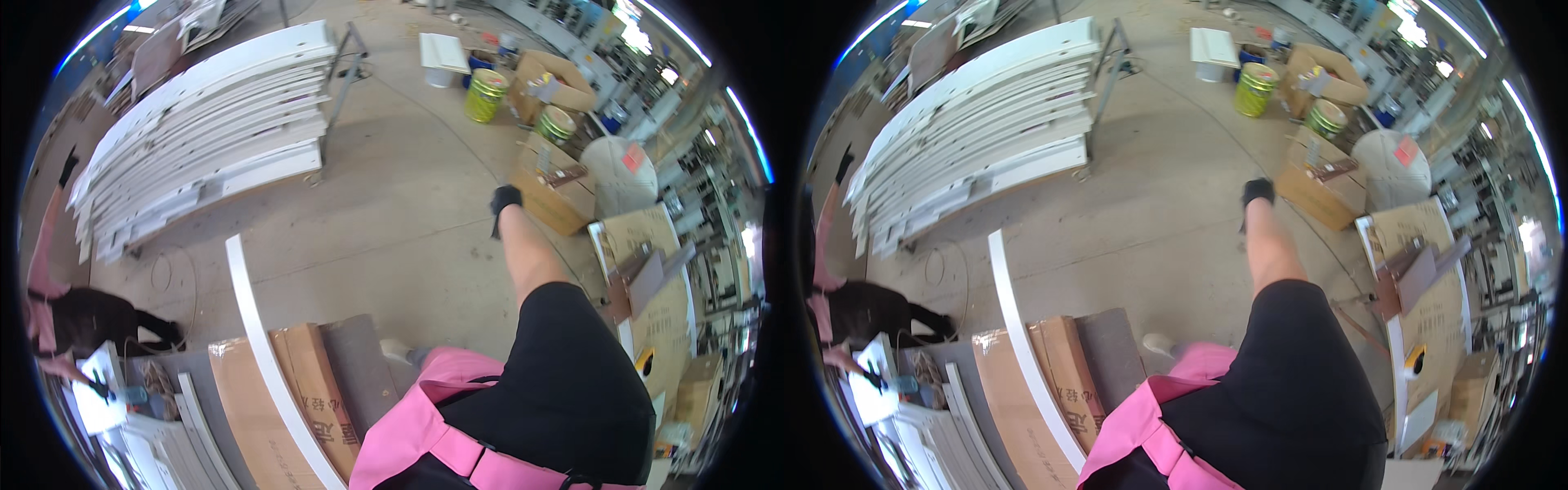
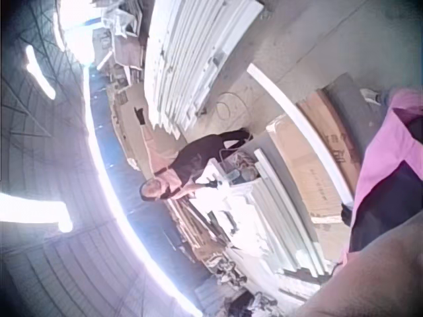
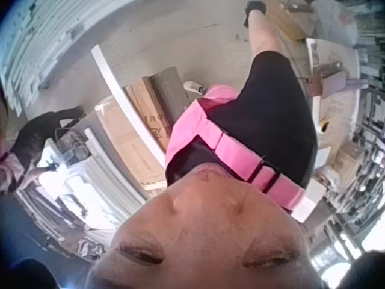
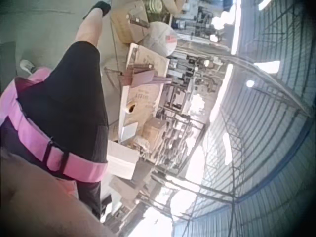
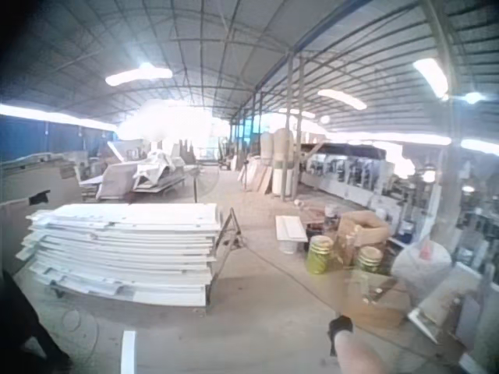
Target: The person uses a utility knife to cut a white plastic strip and then uses a spray bottle to clean white furniture panels. They handle the panels and place them on a workbench while another person works nearby.
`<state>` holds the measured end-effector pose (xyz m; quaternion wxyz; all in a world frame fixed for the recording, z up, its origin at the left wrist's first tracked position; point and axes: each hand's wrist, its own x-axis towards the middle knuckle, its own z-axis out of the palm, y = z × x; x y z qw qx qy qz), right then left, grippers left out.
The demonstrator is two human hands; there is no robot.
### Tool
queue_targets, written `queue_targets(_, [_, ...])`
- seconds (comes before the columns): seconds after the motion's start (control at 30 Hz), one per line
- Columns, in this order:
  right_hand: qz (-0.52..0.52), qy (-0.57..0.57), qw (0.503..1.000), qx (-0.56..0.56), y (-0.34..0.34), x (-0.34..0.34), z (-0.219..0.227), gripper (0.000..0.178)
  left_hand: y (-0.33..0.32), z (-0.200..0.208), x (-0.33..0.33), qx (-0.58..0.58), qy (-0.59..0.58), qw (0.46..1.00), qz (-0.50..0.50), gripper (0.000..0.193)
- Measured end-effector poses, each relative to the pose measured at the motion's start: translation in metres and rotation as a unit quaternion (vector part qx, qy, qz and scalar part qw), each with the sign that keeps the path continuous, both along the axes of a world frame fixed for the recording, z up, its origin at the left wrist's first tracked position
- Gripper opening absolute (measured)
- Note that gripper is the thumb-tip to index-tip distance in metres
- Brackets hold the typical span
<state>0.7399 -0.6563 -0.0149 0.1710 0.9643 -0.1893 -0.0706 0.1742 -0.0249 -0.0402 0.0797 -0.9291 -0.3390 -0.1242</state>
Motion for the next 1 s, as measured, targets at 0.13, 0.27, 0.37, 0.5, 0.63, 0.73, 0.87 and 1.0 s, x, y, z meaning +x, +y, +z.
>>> queue_targets(0.13, [-0.479, -0.432, 0.494, 0.583, -0.083, -0.065, 0.057, 0.016, 0.012, -0.010, 0.010, -0.027, 0.006, 0.999, -0.027, 0.053])
queue_targets(0.27, [-0.511, -0.500, 0.343, 0.609, -0.072, -0.107, 0.060, 0.025, 0.015, -0.026, 0.001, -0.052, 0.005, 0.999, -0.011, 0.060])
queue_targets(0.37, [-0.520, -0.483, 0.354, 0.609, -0.084, -0.119, 0.025, 0.021, 0.024, -0.040, -0.012, -0.073, 0.006, 0.997, 0.000, 0.066])
queue_targets(0.5, [-0.425, -0.376, 0.512, 0.645, -0.122, -0.123, -0.022, 0.026, 0.036, -0.030, -0.034, -0.136, -0.001, 0.990, 0.025, 0.074])
queue_targets(0.63, [-0.403, -0.309, 0.532, 0.677, -0.126, -0.100, -0.029, 0.029, 0.022, 0.005, -0.048, -0.168, 0.015, 0.985, 0.018, 0.075])
queue_targets(0.73, [-0.469, -0.287, 0.515, 0.658, -0.103, -0.075, -0.031, 0.031, 0.012, 0.025, -0.038, -0.220, 0.038, 0.972, 0.077, 0.069])
queue_targets(0.87, [-0.507, -0.251, 0.525, 0.636, -0.068, -0.050, -0.041, 0.034, 0.005, 0.033, -0.027, -0.228, 0.022, 0.968, 0.105, 0.071])
queue_targets(1.0, [-0.514, -0.224, 0.534, 0.633, -0.038, -0.028, -0.051, 0.036, 0.002, 0.030, -0.029, -0.219, 0.012, 0.970, 0.107, 0.069])
